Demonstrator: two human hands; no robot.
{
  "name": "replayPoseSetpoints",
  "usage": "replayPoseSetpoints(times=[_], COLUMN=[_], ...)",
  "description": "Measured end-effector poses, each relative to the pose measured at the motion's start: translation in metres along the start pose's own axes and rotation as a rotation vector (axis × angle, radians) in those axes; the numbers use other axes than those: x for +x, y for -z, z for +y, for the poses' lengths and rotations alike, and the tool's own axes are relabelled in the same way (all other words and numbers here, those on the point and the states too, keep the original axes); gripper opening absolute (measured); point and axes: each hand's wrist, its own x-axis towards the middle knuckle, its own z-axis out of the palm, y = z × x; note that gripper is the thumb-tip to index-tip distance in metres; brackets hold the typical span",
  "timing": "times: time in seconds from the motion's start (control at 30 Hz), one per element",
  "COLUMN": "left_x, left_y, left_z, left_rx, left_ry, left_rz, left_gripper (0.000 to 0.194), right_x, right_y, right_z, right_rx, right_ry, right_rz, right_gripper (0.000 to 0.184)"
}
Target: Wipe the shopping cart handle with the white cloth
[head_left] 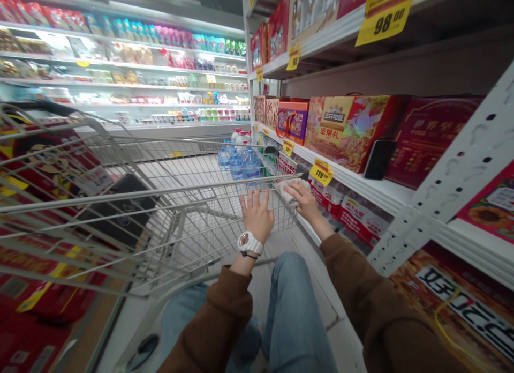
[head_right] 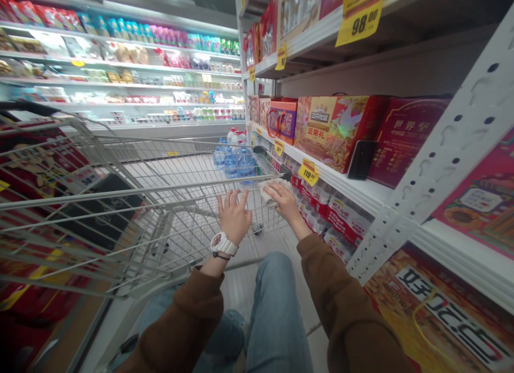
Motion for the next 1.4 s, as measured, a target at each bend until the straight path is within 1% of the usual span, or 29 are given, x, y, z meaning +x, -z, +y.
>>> replayPoseSetpoints(times=[0.13,0.23,0.33,0.43,0.47,0.53,0.6,0.63,0.7,0.8,0.87,0.93,1.03,1.13,1.2,1.3,1.4], left_x=[0.003,0.003,0.003,0.002,0.002,0.002,0.001,0.001,0.000,-0.002,-0.003,-0.004,-0.004,-0.004,-0.005,-0.006,-0.005], left_y=[0.000,-0.001,-0.001,-0.001,0.000,0.000,0.000,0.000,0.001,0.006,0.010,0.013,0.015,0.015,0.015,0.015,0.018], left_z=[-0.001,-0.001,-0.001,-0.001,-0.001,-0.002,-0.002,-0.002,-0.002,-0.002,-0.003,-0.003,-0.003,-0.003,-0.003,-0.002,0.002], left_rx=[0.005,0.003,0.002,-0.005,-0.009,-0.013,-0.013,-0.012,-0.013,-0.017,-0.020,-0.025,-0.031,-0.027,-0.019,-0.006,0.004], left_ry=[-0.004,0.001,0.003,0.002,0.001,-0.004,-0.004,-0.003,-0.003,-0.011,-0.015,-0.017,-0.022,-0.033,-0.040,-0.043,-0.031], left_rz=[-0.008,-0.006,-0.007,-0.015,-0.017,-0.016,-0.010,-0.007,-0.007,-0.021,-0.032,-0.034,-0.024,-0.019,-0.014,-0.013,-0.022], left_gripper=[0.058,0.059,0.059,0.059,0.060,0.060,0.060,0.059,0.059,0.058,0.058,0.057,0.055,0.056,0.057,0.059,0.058], right_x=[0.003,0.006,0.002,-0.012,-0.018,-0.032,-0.046,-0.052,-0.058,-0.054,-0.050,-0.051,-0.067,-0.079,-0.076,-0.060,-0.058], right_y=[0.007,0.010,0.003,-0.007,-0.010,-0.014,-0.016,-0.016,-0.015,-0.013,-0.017,-0.025,-0.039,-0.042,-0.036,-0.024,-0.024], right_z=[0.003,0.005,0.004,0.003,0.003,0.004,0.005,0.005,0.006,0.008,0.010,0.011,0.010,0.008,0.010,0.016,0.020], right_rx=[0.020,0.016,0.005,-0.005,-0.002,0.018,0.044,0.052,0.047,0.011,-0.012,-0.023,-0.007,0.023,0.023,-0.020,-0.054], right_ry=[0.017,0.037,0.023,0.003,0.011,0.058,0.103,0.111,0.096,0.037,0.013,0.009,0.020,0.034,0.034,-0.005,-0.011], right_rz=[-0.067,-0.029,-0.004,-0.015,-0.035,-0.116,-0.202,-0.223,-0.192,-0.062,-0.003,0.031,0.039,0.004,0.001,0.047,0.065], right_gripper=[0.074,0.074,0.076,0.074,0.074,0.074,0.075,0.075,0.074,0.070,0.069,0.068,0.064,0.062,0.062,0.063,0.062])
